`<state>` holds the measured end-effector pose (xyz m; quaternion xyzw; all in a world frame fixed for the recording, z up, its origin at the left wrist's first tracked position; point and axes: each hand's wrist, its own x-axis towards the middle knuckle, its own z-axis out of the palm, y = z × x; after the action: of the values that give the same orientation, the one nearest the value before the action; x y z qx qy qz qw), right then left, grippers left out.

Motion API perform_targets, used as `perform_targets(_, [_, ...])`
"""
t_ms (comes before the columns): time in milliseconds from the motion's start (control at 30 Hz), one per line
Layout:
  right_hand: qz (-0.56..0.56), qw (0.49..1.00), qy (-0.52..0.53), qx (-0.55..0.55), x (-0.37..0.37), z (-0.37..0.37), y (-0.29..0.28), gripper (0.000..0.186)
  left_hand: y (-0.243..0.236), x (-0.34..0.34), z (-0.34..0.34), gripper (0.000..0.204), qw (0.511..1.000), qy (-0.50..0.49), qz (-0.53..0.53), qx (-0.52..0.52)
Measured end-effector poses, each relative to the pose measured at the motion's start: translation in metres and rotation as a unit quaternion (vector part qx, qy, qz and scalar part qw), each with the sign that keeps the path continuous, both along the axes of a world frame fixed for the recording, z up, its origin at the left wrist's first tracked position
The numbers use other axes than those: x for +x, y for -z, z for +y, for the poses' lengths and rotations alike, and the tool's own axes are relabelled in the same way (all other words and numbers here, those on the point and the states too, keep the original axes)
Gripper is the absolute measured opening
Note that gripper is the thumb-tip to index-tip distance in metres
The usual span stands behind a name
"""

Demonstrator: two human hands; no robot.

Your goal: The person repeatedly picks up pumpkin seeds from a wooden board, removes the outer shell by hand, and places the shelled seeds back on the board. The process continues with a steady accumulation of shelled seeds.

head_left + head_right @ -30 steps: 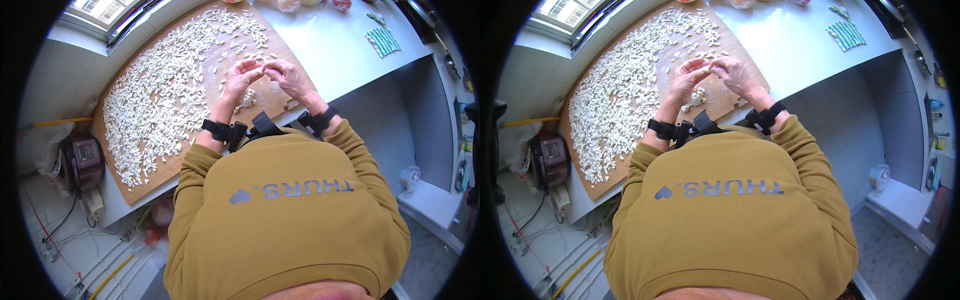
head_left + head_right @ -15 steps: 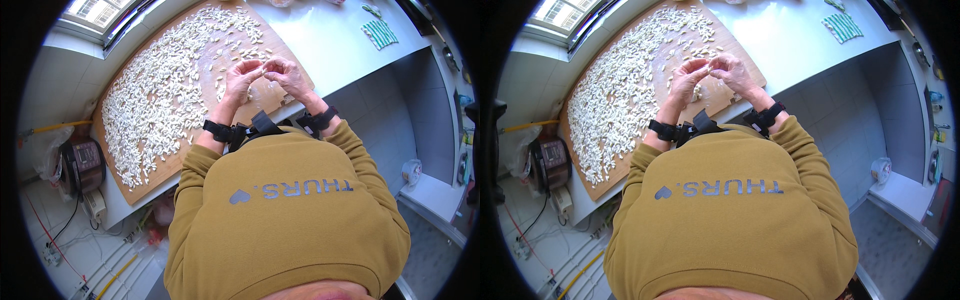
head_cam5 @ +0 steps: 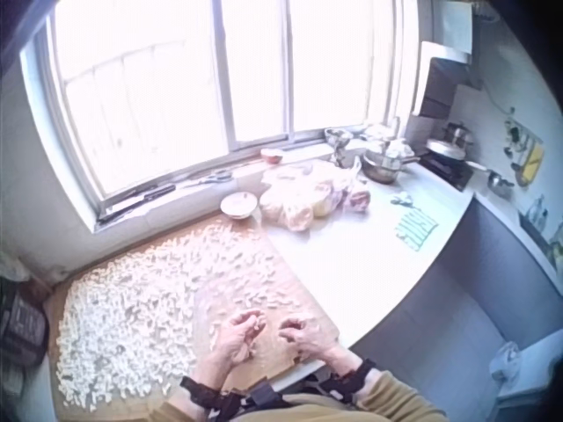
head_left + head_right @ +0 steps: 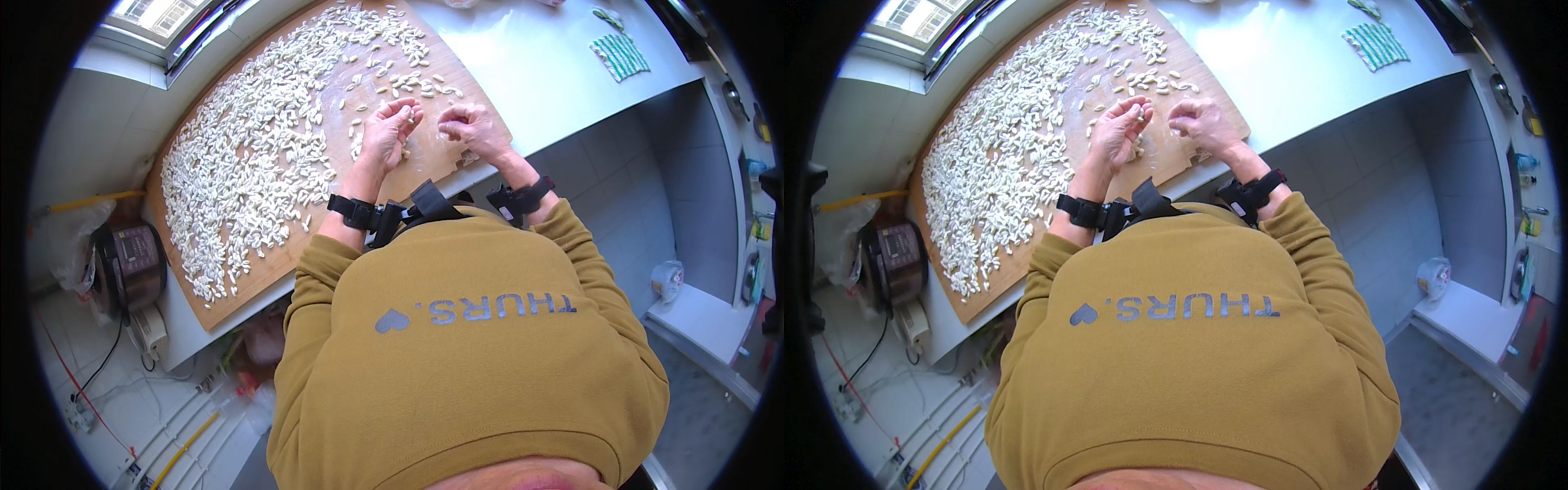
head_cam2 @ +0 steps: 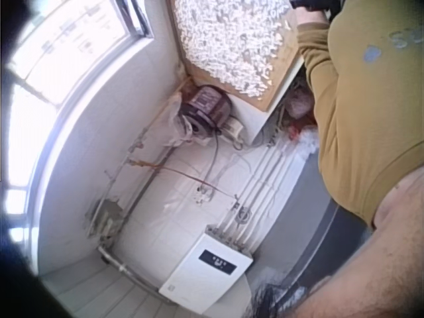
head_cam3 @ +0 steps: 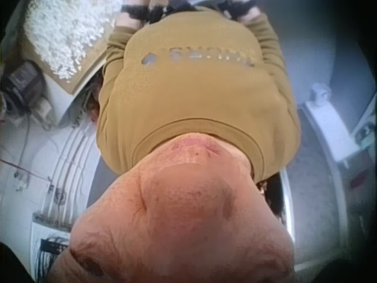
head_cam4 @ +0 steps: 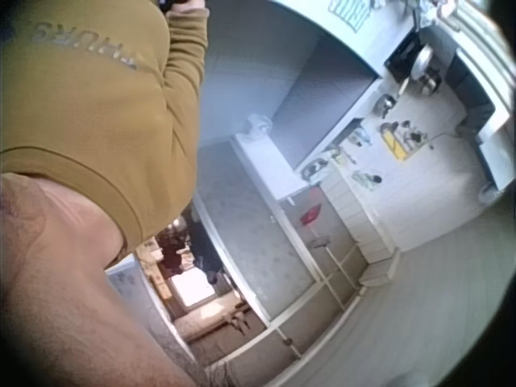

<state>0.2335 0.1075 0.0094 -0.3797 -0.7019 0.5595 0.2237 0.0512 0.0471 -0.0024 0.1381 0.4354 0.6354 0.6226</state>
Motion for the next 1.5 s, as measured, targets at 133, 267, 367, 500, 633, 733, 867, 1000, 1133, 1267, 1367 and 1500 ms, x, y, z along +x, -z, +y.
perform_targets(133, [-0.225, 0.911, -0.030, 0.343, -0.008, -0.011, 0.014, 0.009, 0.001, -0.001, 0.000, 0.020, 0.999, 0.007, -0.041, 0.012])
perform_targets(267, [-0.240, 0.906, 0.035, 0.348, -0.019, 0.000, 0.018, 0.019, -0.004, -0.002, -0.001, 0.021, 0.997, 0.034, -0.068, 0.006])
perform_targets(367, [-0.258, 0.901, 0.052, 0.346, -0.022, 0.008, 0.019, 0.020, -0.009, 0.000, 0.000, 0.022, 0.995, 0.050, -0.084, 0.009])
perform_targets(500, [-0.225, 0.901, 0.066, 0.365, -0.023, 0.010, 0.025, 0.013, -0.019, 0.002, -0.003, 0.025, 0.996, 0.063, -0.063, 0.031])
perform_targets(633, [-0.185, 0.915, 0.034, 0.357, -0.021, 0.015, 0.025, 0.009, -0.025, 0.002, -0.005, 0.032, 0.993, 0.078, -0.087, 0.027])
perform_targets(733, [-0.094, 0.934, 0.033, 0.344, -0.019, 0.014, 0.016, 0.016, -0.024, 0.004, -0.008, 0.035, 0.996, 0.066, -0.042, 0.032])
perform_targets(867, [0.006, 0.941, 0.020, 0.337, -0.018, 0.006, -0.004, 0.016, -0.020, 0.010, -0.007, 0.044, 0.995, 0.078, 0.000, 0.060])
perform_targets(1000, [0.037, 0.962, -0.039, 0.267, -0.022, -0.004, -0.014, 0.013, -0.019, 0.012, -0.006, 0.050, 0.990, 0.111, 0.030, 0.080])
perform_targets(1133, [0.081, 0.989, -0.010, 0.126, -0.017, -0.003, -0.013, 0.010, -0.018, 0.012, -0.005, 0.046, 0.991, 0.106, 0.022, 0.077])
perform_targets(1267, [0.124, 0.991, 0.013, 0.049, -0.010, 0.001, -0.011, 0.008, -0.014, 0.012, -0.003, 0.038, 0.996, 0.068, -0.010, 0.053])
perform_targets(1367, [0.136, 0.991, 0.015, 0.011, -0.010, 0.000, -0.011, 0.010, -0.013, 0.012, -0.003, 0.037, 0.994, 0.065, -0.027, 0.080])
perform_targets(1500, [0.090, 0.994, 0.001, 0.054, -0.012, 0.000, -0.009, 0.014, -0.014, 0.013, 0.000, 0.035, 0.994, 0.088, -0.019, 0.063])
